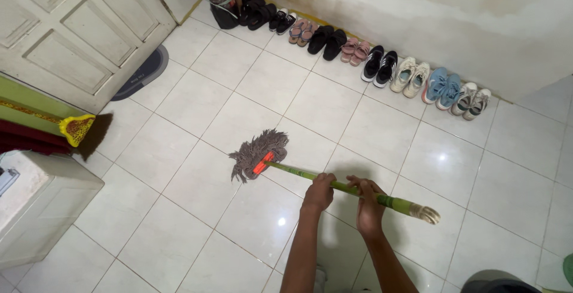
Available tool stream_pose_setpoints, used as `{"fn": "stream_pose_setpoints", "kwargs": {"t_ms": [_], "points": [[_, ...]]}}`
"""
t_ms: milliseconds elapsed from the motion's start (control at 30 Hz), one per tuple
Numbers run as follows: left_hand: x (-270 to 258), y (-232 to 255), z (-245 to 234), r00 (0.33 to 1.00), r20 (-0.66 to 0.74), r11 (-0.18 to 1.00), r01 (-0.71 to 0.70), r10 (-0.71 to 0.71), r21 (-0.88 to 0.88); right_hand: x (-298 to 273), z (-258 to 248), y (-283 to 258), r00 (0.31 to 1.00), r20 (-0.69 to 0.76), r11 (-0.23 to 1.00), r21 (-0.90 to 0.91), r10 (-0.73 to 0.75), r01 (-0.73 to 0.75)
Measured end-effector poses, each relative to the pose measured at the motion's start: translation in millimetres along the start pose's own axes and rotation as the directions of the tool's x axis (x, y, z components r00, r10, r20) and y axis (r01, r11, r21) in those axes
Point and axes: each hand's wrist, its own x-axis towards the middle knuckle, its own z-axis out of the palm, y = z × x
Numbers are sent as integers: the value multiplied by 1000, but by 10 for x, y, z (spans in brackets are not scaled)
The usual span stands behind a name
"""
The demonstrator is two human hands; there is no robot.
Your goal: The person mops the tiled floor using a mop.
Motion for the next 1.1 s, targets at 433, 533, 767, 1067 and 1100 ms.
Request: {"fn": "stream_pose_setpoints", "kwargs": {"t_ms": [433, 533, 767, 1067, 1100], "points": [[34, -52, 78, 998, 39, 997, 55, -57, 50, -13, -204, -99, 962, 267, 965, -230, -64, 128], [35, -138, 118, 992, 24, 992, 124, -124, 24, -54, -162, -246, 931, 362, 959, -249, -37, 135], [8, -121, 312, 982, -2, 978, 187, -188, -88, 5, -292, -493, 861, 508, 953, -275, 32, 127], [354, 399, 1190, 981, -91, 965, 150, -172, -214, 526, -1066, -914, 860, 504, 937, -332, 80, 107], [415, 457, 1296, 979, -83, 958, 162, -186, -238, 588, -1157, -954, 862, 500, 936, -336, 80, 108]]}}
